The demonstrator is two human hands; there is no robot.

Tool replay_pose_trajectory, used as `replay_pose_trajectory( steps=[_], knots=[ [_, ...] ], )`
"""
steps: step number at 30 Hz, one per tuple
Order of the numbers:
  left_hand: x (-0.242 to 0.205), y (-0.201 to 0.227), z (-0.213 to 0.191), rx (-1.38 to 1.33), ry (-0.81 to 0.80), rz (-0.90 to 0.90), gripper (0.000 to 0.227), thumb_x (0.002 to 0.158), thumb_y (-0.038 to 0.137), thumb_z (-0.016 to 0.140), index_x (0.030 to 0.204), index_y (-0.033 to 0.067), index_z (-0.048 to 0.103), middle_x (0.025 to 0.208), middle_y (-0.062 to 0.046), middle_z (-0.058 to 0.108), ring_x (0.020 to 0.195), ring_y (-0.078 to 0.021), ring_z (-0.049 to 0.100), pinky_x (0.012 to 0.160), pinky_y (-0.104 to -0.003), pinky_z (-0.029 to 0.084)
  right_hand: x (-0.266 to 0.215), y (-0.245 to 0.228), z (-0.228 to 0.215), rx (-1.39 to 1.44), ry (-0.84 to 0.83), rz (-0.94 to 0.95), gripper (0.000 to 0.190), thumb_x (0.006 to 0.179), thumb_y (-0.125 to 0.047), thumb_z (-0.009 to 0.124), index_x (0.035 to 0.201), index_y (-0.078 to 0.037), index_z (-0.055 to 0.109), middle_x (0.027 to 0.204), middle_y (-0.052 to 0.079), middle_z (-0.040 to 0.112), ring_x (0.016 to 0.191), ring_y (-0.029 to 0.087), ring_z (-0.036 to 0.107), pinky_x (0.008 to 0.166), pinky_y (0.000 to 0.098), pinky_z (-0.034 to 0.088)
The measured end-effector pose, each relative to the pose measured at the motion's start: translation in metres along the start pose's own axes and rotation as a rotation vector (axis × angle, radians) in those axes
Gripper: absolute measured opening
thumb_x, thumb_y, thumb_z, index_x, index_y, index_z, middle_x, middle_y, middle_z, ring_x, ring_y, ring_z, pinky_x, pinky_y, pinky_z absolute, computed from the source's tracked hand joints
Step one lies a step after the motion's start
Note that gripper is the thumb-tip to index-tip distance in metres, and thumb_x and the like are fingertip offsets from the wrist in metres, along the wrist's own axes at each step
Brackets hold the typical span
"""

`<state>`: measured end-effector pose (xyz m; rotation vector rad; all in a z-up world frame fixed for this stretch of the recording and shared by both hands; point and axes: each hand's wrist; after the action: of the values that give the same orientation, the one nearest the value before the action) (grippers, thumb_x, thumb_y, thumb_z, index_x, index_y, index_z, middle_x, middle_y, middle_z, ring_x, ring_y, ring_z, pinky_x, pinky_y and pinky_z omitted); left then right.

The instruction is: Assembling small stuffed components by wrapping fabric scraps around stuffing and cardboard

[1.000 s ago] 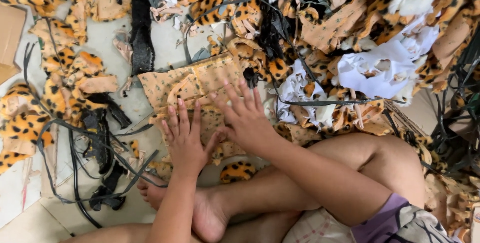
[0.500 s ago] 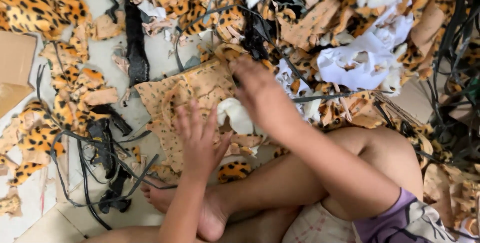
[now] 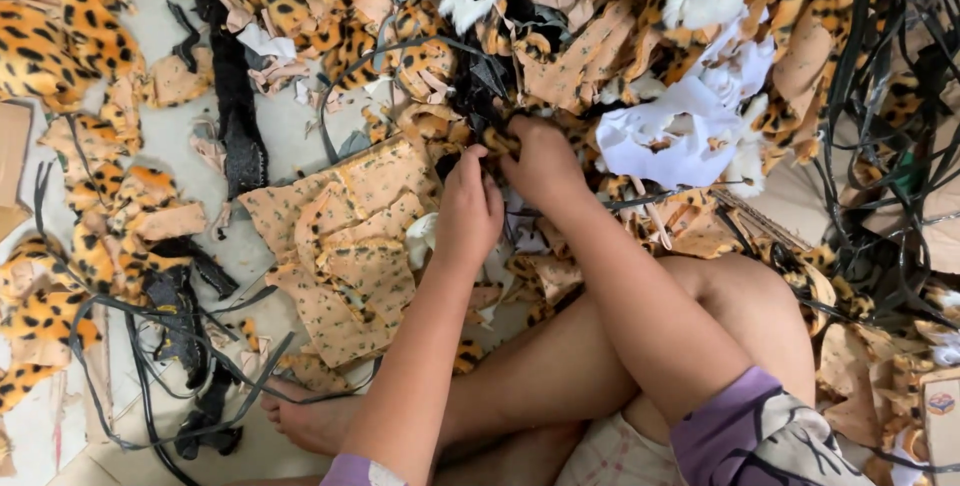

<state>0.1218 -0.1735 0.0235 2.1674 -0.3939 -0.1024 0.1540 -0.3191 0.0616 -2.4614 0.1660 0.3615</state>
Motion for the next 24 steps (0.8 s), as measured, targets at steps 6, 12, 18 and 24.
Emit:
replay_pose_trajectory(
  steps=[6, 12, 18, 24],
  knots=[
    [0.009, 0.032, -0.024, -0.263, 0.209, -0.064, 0.024, 0.109, 0.019, 0.047, 0.128, 0.0067, 0.055, 0.117, -0.01, 0.062, 0.115, -0.0289, 0.063, 0.09, -0.04, 0.06, -0.023, -0.034, -0.035, 0.352, 0.167, -0.207, 0.02, 0.084, 0.002, 0.073, 0.1, 0.004, 0.061, 0.083, 0.024, 0.066, 0.08, 0.035, 0.069, 0.064, 0.0427, 0.056],
    [-0.012, 0.021, -0.066, -0.541, 0.159, -0.277, 0.029, 0.103, 0.027, 0.064, 0.121, 0.0037, 0.063, 0.108, -0.017, 0.07, 0.106, -0.0238, 0.069, 0.087, -0.037, 0.061, -0.041, -0.067, -0.04, 0.47, -0.032, -0.436, 0.018, 0.082, 0.002, 0.078, 0.097, -0.006, 0.071, 0.081, 0.015, 0.07, 0.073, 0.027, 0.067, 0.066, 0.0362, 0.056],
    [-0.071, 0.037, -0.111, -0.67, 0.108, -0.729, 0.055, 0.091, 0.043, 0.074, 0.119, -0.0038, 0.068, 0.101, -0.022, 0.073, 0.092, -0.0274, 0.073, 0.08, -0.041, 0.062, -0.062, -0.084, -0.016, 0.548, -0.427, -0.481, 0.009, 0.085, -0.002, 0.074, 0.092, -0.005, 0.078, 0.088, 0.022, 0.076, 0.084, 0.038, 0.072, 0.08, 0.0497, 0.055],
    [-0.121, -0.024, -0.102, -0.961, 0.002, -0.741, 0.053, 0.096, 0.019, 0.07, 0.141, -0.0033, 0.055, 0.106, -0.018, 0.067, 0.094, -0.0257, 0.069, 0.076, -0.036, 0.063, -0.046, -0.046, 0.047, 0.48, -0.742, -0.365, 0.014, 0.083, -0.02, 0.082, 0.095, -0.013, 0.081, 0.081, 0.01, 0.076, 0.073, 0.019, 0.066, 0.068, 0.0323, 0.054]
  ],
)
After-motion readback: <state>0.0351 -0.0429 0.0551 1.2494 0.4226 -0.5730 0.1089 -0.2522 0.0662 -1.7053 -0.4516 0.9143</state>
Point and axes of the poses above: each hand's wrist, its own x-axis towards the middle knuckle, its own z-axis out of the palm, y = z × x
